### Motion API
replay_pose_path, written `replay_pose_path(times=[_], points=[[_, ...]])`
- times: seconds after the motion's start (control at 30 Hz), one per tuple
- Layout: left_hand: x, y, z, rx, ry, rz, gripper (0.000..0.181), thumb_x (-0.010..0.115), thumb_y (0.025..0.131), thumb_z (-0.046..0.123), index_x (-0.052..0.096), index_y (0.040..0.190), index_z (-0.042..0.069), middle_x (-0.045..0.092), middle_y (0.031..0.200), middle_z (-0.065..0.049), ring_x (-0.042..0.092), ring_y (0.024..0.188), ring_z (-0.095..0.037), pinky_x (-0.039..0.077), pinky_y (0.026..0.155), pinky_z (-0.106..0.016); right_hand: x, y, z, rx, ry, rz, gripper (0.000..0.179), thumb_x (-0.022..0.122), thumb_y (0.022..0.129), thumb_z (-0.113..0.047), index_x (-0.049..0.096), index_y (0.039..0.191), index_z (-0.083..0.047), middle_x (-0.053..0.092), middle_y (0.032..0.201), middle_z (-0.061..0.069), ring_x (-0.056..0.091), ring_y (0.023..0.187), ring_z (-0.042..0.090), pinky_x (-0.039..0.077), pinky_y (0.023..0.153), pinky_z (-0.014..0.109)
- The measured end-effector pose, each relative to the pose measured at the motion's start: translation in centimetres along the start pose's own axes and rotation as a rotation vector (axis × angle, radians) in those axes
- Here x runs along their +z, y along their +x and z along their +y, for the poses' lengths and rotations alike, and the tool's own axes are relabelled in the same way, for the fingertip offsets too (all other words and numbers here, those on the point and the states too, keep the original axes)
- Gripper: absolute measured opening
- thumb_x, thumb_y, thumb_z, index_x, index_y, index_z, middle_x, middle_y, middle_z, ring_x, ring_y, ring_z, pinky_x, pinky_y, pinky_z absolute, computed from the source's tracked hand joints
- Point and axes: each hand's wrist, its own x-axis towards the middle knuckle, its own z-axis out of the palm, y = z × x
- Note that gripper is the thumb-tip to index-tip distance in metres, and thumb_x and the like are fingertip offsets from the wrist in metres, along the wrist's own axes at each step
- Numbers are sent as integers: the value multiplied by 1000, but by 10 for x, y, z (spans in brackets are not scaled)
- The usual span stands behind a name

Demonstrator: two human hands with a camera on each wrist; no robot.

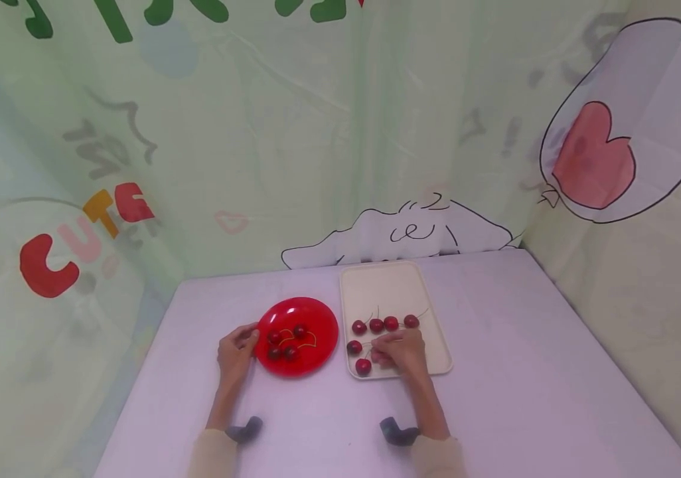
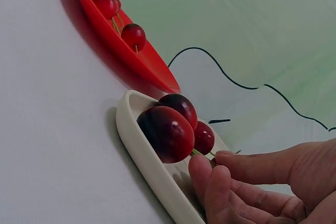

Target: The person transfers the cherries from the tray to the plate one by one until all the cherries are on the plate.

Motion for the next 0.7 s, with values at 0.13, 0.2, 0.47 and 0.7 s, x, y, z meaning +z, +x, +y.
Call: replay_pose_path(times=[0.13,0.2,0.47,0.7], points=[[1,1,-2,16,-2,8,24,70,108,16,80,129,11,81,118,-15,67,77,-12,52,65,-14,0,2,0,9,44,-3,22,78,98,1,74,111,18,81,79,13,76,61,11,62,58,24],[1,1,-2,19,-5,8,24,70,108,16,80,129,11,81,117,-15,67,76,-11,53,65,-14,0,2,0,17,64,-11,19,76,98,2,75,110,17,82,80,13,77,61,11,62,59,24],[1,0,-2,11,-16,2,24,70,107,16,80,128,11,80,115,-14,66,75,-10,52,63,-15,-5,1,2,68,200,-68,14,74,100,2,77,108,13,83,80,10,80,66,13,64,63,23],[0,0,0,14,-7,-4,26,69,108,19,79,131,12,80,120,-15,67,79,-15,53,65,-15,-9,1,2,102,369,-98,10,74,100,3,79,106,9,82,80,6,81,70,13,66,69,25]])
